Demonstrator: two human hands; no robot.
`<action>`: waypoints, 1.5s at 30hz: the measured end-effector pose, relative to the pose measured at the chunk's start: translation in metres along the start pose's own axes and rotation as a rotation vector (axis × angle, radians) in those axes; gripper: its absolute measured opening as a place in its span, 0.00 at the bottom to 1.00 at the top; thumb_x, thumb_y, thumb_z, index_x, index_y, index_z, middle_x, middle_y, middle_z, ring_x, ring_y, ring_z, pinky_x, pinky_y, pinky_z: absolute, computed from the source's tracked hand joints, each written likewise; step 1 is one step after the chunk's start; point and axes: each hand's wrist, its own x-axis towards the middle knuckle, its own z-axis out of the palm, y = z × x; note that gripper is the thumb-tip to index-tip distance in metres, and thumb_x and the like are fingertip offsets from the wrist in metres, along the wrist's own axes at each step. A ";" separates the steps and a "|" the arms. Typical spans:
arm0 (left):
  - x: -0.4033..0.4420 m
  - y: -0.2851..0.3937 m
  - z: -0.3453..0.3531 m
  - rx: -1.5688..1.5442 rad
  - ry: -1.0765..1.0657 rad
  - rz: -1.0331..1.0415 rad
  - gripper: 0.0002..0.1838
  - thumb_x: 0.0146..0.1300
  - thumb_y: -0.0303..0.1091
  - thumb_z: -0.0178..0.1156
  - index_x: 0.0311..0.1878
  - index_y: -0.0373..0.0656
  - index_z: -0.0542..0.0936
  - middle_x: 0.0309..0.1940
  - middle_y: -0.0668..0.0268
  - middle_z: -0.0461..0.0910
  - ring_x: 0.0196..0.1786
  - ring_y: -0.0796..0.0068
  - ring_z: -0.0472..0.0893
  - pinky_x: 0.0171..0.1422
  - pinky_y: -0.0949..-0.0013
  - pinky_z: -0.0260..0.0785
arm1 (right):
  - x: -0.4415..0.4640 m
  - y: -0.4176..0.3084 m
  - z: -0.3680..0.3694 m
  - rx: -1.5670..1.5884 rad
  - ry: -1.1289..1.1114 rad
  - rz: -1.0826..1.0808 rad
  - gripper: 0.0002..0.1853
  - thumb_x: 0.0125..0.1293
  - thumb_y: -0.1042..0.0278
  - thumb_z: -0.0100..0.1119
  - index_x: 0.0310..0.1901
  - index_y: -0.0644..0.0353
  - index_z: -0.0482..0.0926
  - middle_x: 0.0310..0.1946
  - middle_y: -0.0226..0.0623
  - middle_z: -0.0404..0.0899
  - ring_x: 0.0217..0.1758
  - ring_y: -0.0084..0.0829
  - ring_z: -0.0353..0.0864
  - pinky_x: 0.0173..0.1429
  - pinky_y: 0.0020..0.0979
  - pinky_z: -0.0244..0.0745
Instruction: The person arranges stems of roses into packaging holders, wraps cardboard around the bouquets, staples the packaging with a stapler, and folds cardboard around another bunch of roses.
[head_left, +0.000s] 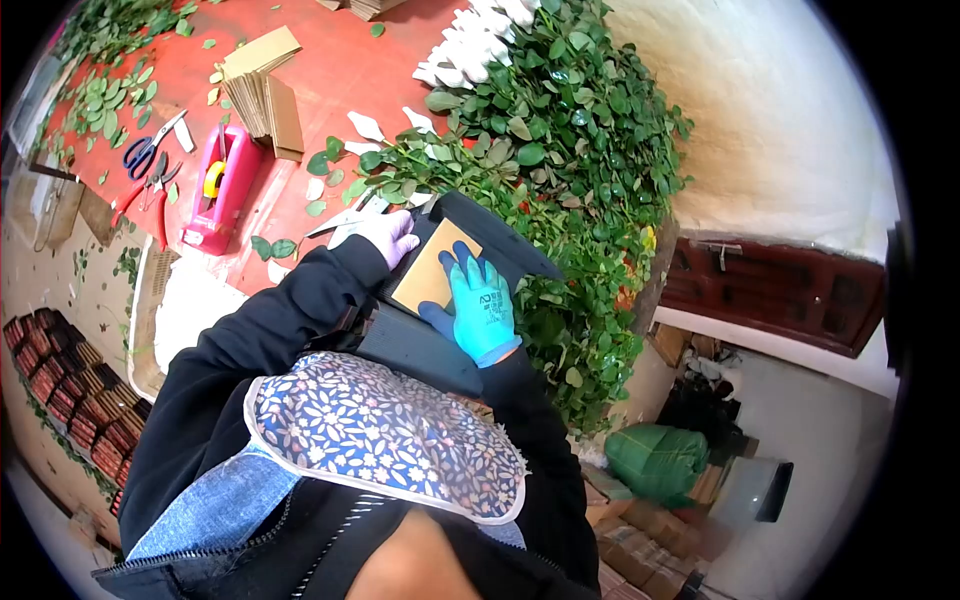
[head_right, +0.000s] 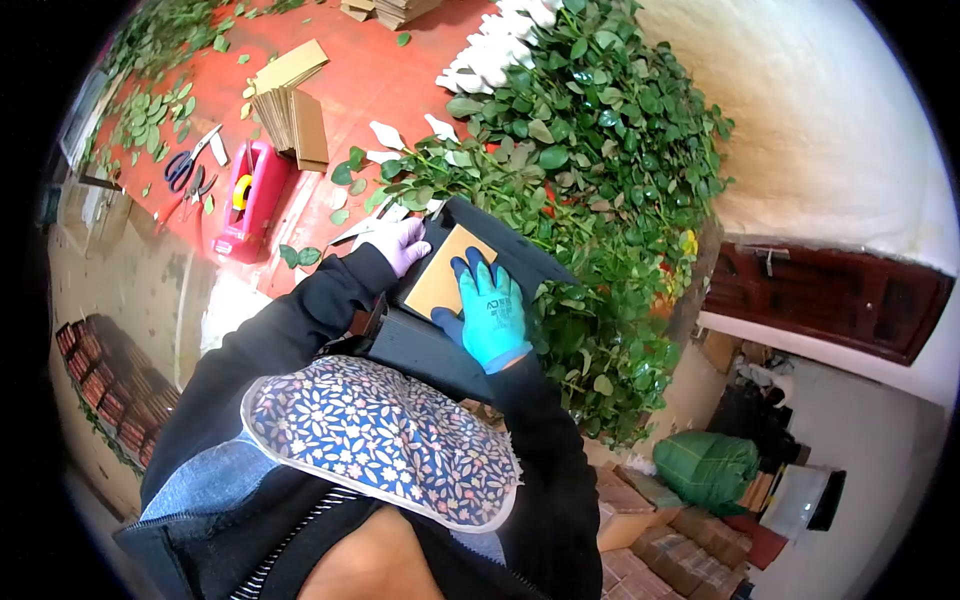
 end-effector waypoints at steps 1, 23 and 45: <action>0.002 0.002 -0.001 0.007 -0.012 0.006 0.12 0.64 0.38 0.62 0.40 0.40 0.76 0.29 0.52 0.80 0.35 0.50 0.80 0.42 0.55 0.71 | 0.001 0.000 -0.001 -0.012 0.000 0.003 0.40 0.55 0.44 0.66 0.66 0.57 0.68 0.68 0.44 0.64 0.60 0.51 0.68 0.64 0.50 0.64; -0.022 0.057 -0.015 0.181 -0.257 -0.074 0.36 0.51 0.32 0.70 0.65 0.38 0.68 0.25 0.60 0.82 0.32 0.58 0.82 0.39 0.59 0.74 | -0.002 0.009 -0.005 -0.009 -0.035 0.021 0.39 0.54 0.47 0.67 0.66 0.54 0.69 0.70 0.40 0.62 0.66 0.57 0.65 0.67 0.52 0.61; 0.000 0.056 -0.002 0.346 -0.313 0.301 0.36 0.49 0.38 0.75 0.62 0.39 0.74 0.63 0.51 0.73 0.63 0.51 0.74 0.68 0.60 0.66 | 0.003 0.035 0.005 -0.025 -0.125 0.049 0.44 0.56 0.38 0.63 0.69 0.56 0.65 0.68 0.41 0.65 0.68 0.48 0.65 0.74 0.50 0.53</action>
